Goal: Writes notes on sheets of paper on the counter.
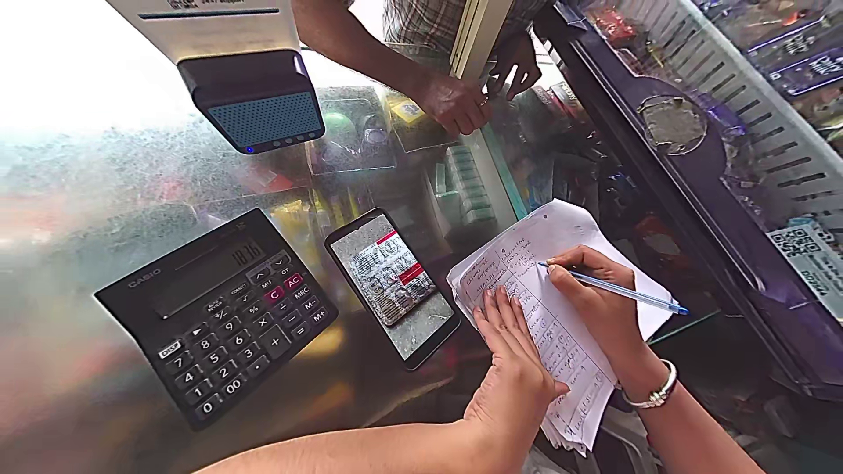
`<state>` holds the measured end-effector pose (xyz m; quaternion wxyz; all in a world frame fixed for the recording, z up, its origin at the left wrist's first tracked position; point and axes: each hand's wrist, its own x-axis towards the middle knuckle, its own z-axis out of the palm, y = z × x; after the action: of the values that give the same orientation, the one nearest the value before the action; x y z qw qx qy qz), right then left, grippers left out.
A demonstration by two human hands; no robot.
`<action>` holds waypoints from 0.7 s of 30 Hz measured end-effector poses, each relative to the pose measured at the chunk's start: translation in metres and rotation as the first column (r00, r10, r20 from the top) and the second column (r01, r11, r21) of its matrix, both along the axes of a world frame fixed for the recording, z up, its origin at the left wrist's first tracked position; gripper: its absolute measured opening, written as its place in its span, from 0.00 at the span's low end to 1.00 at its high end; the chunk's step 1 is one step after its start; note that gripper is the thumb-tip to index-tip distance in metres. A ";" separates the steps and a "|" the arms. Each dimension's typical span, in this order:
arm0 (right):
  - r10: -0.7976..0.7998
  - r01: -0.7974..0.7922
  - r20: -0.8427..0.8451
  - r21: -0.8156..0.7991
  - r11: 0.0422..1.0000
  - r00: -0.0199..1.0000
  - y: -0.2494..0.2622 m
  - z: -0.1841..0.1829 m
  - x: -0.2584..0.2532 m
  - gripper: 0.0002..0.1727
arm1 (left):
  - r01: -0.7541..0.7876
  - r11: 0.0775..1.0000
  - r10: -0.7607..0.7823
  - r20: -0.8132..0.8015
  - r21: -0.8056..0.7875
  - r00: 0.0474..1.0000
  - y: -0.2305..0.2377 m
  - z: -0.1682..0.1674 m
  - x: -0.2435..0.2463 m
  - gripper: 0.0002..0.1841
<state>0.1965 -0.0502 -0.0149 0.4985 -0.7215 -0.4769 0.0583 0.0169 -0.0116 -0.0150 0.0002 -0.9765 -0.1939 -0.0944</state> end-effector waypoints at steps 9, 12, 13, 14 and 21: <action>-0.034 0.036 -0.046 0.036 0.999 0.998 -0.001 -0.001 0.001 0.04 | 0.017 0.998 -0.019 -0.040 -0.064 0.999 0.001 0.005 -0.001 0.60; -0.015 0.015 -0.004 0.009 1.000 1.000 -0.001 0.000 0.001 0.02 | 0.042 0.990 -0.053 -0.076 -0.136 0.996 0.004 0.011 -0.002 0.57; -0.005 0.005 0.017 -0.009 1.000 1.000 0.000 0.001 0.000 0.02 | 0.051 0.975 -0.079 -0.122 -0.218 0.989 0.006 0.017 -0.003 0.54; 0.006 -0.006 0.031 -0.023 1.000 1.000 0.000 0.002 0.001 0.02 | 0.056 0.958 -0.105 -0.163 -0.281 0.981 0.009 0.021 -0.004 0.53; 0.020 -0.019 0.027 -0.010 1.000 0.999 -0.001 0.000 0.007 0.02 | 0.059 0.992 -0.070 -0.092 -0.112 0.993 0.004 0.010 -0.003 0.56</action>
<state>0.2033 -0.0515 -0.0144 0.4877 -0.7201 -0.4905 0.0556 0.0141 -0.0074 -0.0046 -0.0471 -0.9842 -0.1668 -0.0365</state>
